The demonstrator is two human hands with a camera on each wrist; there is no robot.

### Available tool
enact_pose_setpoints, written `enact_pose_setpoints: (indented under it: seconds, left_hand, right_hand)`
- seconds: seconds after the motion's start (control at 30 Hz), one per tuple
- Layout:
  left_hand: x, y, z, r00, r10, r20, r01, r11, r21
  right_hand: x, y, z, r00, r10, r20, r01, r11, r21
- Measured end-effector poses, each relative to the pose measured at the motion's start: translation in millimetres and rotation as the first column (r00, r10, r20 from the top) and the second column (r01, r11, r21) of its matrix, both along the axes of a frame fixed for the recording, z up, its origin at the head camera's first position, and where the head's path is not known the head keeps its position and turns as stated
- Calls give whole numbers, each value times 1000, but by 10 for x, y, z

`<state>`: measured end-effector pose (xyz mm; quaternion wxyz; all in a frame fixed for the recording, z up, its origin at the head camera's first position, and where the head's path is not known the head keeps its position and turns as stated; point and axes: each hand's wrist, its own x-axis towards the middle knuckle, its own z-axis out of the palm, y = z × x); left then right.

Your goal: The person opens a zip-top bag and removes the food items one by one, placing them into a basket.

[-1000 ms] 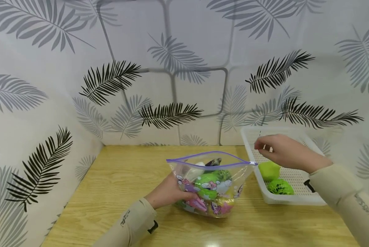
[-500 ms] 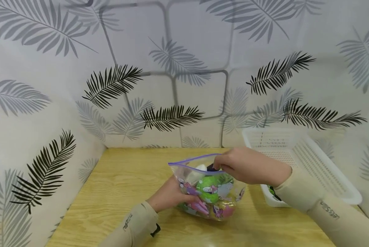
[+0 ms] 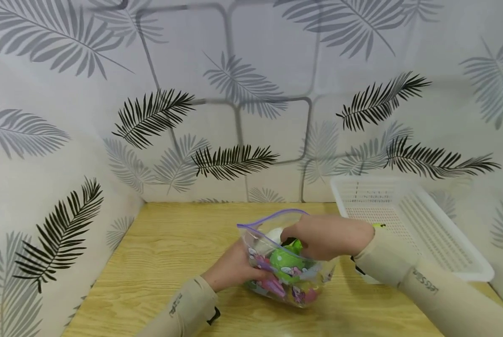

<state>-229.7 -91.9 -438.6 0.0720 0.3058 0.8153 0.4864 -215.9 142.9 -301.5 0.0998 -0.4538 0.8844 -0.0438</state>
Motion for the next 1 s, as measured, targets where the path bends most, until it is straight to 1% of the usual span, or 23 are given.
enact_pose_setpoints:
  seconds: [0.07, 0.13, 0.2, 0.3, 0.33, 0.43, 0.53, 0.67, 0.73, 0.77, 0.9, 1.0]
  left_hand:
    - [5, 3, -9, 1000, -1, 3, 1, 1000, 5]
    - [9, 2, -8, 1000, 7, 7, -7, 1000, 0]
    - [15, 2, 3, 1000, 18, 9, -18, 1000, -14]
    - [21, 13, 13, 999, 24, 22, -23, 999, -32]
    - [18, 18, 9, 1000, 20, 16, -19, 999, -36]
    - [10, 43, -9, 1000, 11, 25, -11, 1000, -23]
    - [1, 38, -16, 1000, 8, 6, -8, 1000, -17]
    - [8, 42, -11, 1000, 15, -25, -16, 999, -40]
    - [14, 62, -18, 1000, 12, -24, -13, 999, -37]
    - [15, 74, -24, 1000, 6, -21, -6, 1000, -28]
    - [19, 86, -30, 1000, -6, -15, 6, 1000, 4]
    - [37, 73, -1, 1000, -9, -17, 9, 1000, 16]
  right_hand:
    - [7, -9, -9, 1000, -2, 30, 2, 1000, 6]
    - [9, -19, -19, 999, -2, 37, 1, 1000, 9]
    - [12, -24, -37, 1000, -5, 21, 5, 1000, 24]
    - [24, -27, -74, 1000, -12, -11, 13, 998, 54]
    - [28, -29, -93, 1000, -8, -24, 9, 998, 61]
    - [33, -22, -136, 998, 12, -54, -8, 997, 76]
    - [32, -30, -177, 997, 27, -77, -21, 997, 79]
    - [63, -17, -212, 997, 2, -81, 7, 995, 99]
    - [83, 9, -220, 996, 0, -92, 8, 996, 88]
    - [90, 23, -220, 996, 2, -94, 4, 998, 67]
    - [94, 81, -183, 988, 35, -150, -43, 998, -51]
    - [97, 138, -103, 981, 30, -194, -53, 992, -118]
